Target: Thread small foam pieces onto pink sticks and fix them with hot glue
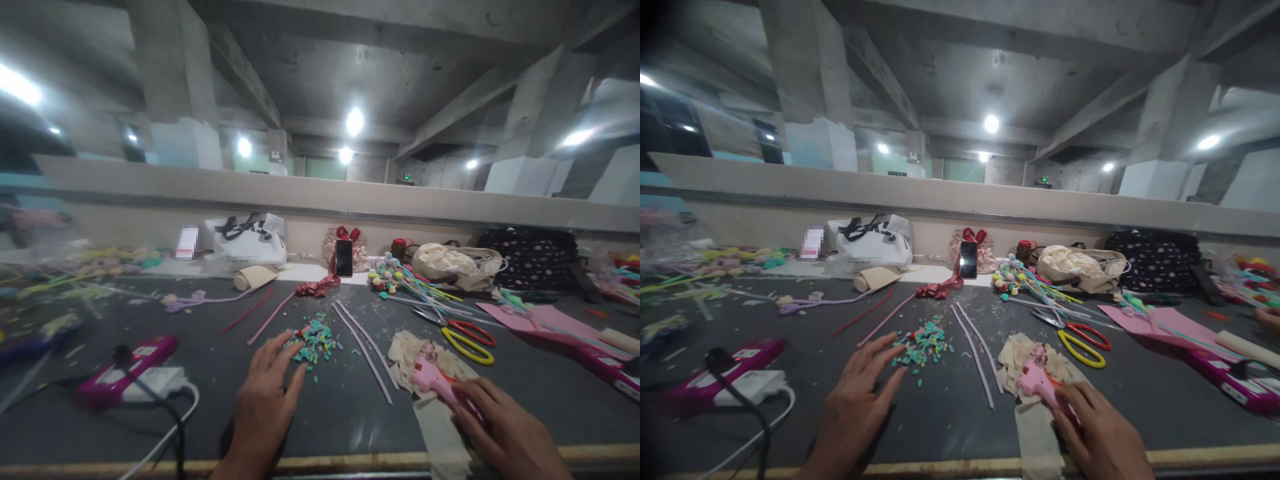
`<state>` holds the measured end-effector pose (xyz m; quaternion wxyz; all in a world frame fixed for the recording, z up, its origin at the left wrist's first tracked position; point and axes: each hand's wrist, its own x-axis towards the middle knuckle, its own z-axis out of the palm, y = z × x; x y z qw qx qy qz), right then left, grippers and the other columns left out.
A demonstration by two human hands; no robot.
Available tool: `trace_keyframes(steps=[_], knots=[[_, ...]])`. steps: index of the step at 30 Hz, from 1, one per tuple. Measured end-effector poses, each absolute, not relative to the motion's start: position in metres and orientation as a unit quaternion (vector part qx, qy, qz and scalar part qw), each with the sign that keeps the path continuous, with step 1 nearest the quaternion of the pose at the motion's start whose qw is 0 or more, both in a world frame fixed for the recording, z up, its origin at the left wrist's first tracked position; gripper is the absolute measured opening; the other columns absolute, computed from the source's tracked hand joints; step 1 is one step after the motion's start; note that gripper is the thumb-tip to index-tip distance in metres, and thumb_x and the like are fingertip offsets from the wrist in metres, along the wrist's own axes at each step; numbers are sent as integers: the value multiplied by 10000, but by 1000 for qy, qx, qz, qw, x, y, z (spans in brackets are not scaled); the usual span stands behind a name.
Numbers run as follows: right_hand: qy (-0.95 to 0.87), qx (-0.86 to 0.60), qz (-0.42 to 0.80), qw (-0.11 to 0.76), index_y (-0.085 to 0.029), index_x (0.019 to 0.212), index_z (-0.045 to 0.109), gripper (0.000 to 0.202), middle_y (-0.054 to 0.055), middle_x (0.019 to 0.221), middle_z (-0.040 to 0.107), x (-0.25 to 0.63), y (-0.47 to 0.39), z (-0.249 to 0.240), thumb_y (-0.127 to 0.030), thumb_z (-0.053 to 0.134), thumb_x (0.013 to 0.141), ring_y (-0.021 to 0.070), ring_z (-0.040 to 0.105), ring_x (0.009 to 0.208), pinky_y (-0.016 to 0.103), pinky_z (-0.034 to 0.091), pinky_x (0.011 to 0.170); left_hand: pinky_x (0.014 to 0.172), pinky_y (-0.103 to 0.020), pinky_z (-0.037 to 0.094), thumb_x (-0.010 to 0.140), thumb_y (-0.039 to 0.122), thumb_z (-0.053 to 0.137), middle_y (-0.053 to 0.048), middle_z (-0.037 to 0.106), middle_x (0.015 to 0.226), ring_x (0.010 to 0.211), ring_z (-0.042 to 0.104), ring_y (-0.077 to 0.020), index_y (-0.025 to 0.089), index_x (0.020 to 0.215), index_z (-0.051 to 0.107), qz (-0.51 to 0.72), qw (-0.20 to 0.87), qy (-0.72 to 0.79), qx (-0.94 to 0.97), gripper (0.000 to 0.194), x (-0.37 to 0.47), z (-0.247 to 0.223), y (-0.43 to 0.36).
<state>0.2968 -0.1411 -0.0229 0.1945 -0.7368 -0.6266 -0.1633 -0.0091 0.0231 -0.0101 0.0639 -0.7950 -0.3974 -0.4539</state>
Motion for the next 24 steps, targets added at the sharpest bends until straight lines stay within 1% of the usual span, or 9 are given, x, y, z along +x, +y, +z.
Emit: trace_keyframes(steps=[5, 8, 10, 12, 15, 18, 20, 22, 24], knots=[[-605, -762, -154, 170, -294, 969, 519, 270, 24, 894, 607, 299, -136, -29, -399, 453, 729, 183, 580, 787, 264, 462, 620, 872, -366, 346, 713, 289, 484, -48, 514, 1075, 1002, 451, -200, 237, 976, 513, -447, 47, -394, -802, 269, -9, -10, 23], [-609, -765, -133, 162, -284, 936, 548, 251, 26, 859, 620, 298, -135, -22, -388, 455, 727, 190, 580, 757, 279, 448, 629, 865, -362, 352, 707, 299, 492, -48, 515, 1069, 997, 454, -202, 235, 965, 523, -450, 43, -387, -803, 267, -10, -9, 22], [-601, -772, -109, 177, -278, 897, 566, 240, 23, 823, 626, 299, -135, -16, -399, 429, 740, 187, 580, 730, 272, 441, 614, 852, -358, 364, 707, 308, 491, -45, 520, 1058, 988, 461, -202, 235, 954, 530, -455, 41, -386, -801, 261, -10, -8, 21], [-575, -786, -76, 213, -267, 860, 574, 263, 17, 787, 630, 300, -136, -10, -429, 396, 754, 179, 578, 702, 254, 434, 592, 839, -357, 373, 707, 313, 490, -42, 528, 1043, 977, 468, -201, 236, 946, 534, -458, 41, -382, -801, 254, -11, -7, 21], [-517, -800, -29, 303, -241, 853, 568, 313, 11, 787, 630, 306, -137, -3, -467, 376, 752, 175, 570, 715, 228, 425, 595, 820, -353, 389, 709, 309, 492, -43, 527, 1036, 966, 471, -196, 233, 946, 531, -461, 40, -373, -804, 252, -11, -7, 22], [-467, -792, 5, 394, -222, 875, 554, 325, 0, 771, 612, 313, -137, 0, -468, 391, 742, 170, 545, 720, 208, 412, 584, 809, -353, 397, 709, 297, 496, -46, 521, 1038, 961, 470, -193, 234, 944, 529, -460, 42, -370, -806, 246, -12, -9, 24], [-446, -775, 29, 448, -206, 858, 551, 324, -14, 667, 569, 315, -136, 1, -465, 398, 737, 151, 515, 633, 200, 397, 546, 808, -354, 399, 707, 292, 498, -44, 523, 1033, 956, 471, -191, 237, 933, 533, -459, 42, -365, -809, 235, -13, -11, 26], [-436, -752, 61, 491, -190, 816, 546, 316, -29, 573, 496, 316, -134, 0, -460, 404, 734, 129, 464, 547, 194, 375, 504, 809, -356, 399, 703, 292, 503, -43, 523, 1033, 954, 473, -191, 240, 925, 537, -458, 37, -363, -810, 230, -13, -12, 26], [-432, -738, 87, 511, -183, 775, 540, 298, -40, 532, 443, 314, -133, 1, -449, 415, 729, 116, 421, 509, 186, 348, 468, 818, -360, 395, 699, 295, 507, -43, 528, 1030, 957, 474, -193, 239, 913, 545, -459, 25, -365, -810, 224, -10, -10, 24]])
